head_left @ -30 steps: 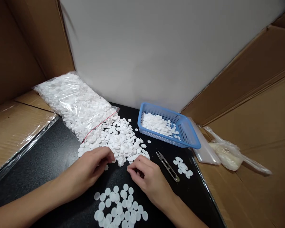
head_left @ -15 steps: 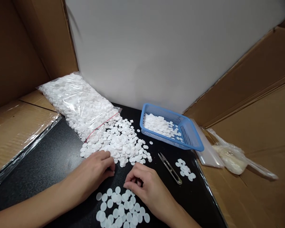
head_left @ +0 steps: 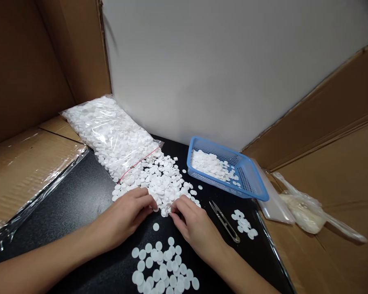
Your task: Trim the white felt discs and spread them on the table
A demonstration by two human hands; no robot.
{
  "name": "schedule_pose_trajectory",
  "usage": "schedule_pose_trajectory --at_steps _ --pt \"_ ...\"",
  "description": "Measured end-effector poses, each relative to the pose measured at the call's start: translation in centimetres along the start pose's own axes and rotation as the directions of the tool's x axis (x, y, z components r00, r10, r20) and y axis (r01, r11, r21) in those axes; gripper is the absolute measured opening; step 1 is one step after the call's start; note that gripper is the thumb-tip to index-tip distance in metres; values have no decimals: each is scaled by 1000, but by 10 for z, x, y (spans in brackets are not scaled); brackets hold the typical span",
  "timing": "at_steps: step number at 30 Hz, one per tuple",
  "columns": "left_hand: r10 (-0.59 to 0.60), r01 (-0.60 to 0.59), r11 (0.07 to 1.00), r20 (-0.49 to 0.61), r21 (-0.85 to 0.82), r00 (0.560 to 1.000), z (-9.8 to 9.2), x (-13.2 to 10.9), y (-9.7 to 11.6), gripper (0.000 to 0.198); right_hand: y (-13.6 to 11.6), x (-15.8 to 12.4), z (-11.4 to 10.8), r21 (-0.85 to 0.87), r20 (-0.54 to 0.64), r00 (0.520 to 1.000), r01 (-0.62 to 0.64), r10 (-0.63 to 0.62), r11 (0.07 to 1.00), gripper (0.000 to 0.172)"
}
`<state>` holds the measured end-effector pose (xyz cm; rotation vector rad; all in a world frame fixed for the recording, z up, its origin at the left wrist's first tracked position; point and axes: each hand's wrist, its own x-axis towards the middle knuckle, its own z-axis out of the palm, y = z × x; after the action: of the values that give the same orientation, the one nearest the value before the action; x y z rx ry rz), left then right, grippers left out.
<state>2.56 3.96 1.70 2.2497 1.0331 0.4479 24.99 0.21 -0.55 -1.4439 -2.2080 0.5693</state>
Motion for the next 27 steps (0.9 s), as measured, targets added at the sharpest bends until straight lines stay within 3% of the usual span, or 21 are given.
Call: schedule_pose_trajectory --at_steps 6,10,16,22,27 --pt "41 -45 997 66 65 997 13 -5 9 16 1 -16 -4 156 52 997 41 -50 987 16" --pt "40 -41 999 134 3 990 11 -6 11 17 4 -15 1 218 -20 1000 26 -23 976 16" --pt "53 -53 999 30 7 998 17 -1 -1 22 3 -4 9 135 -66 997 -18 27 991 5" --pt "108 -107 982 -2 158 994 27 3 -4 23 7 -9 -2 157 1 999 42 -43 987 15" --pt "96 -102 984 46 143 994 19 2 0 13 16 -17 -22 179 150 984 70 -97 981 17"
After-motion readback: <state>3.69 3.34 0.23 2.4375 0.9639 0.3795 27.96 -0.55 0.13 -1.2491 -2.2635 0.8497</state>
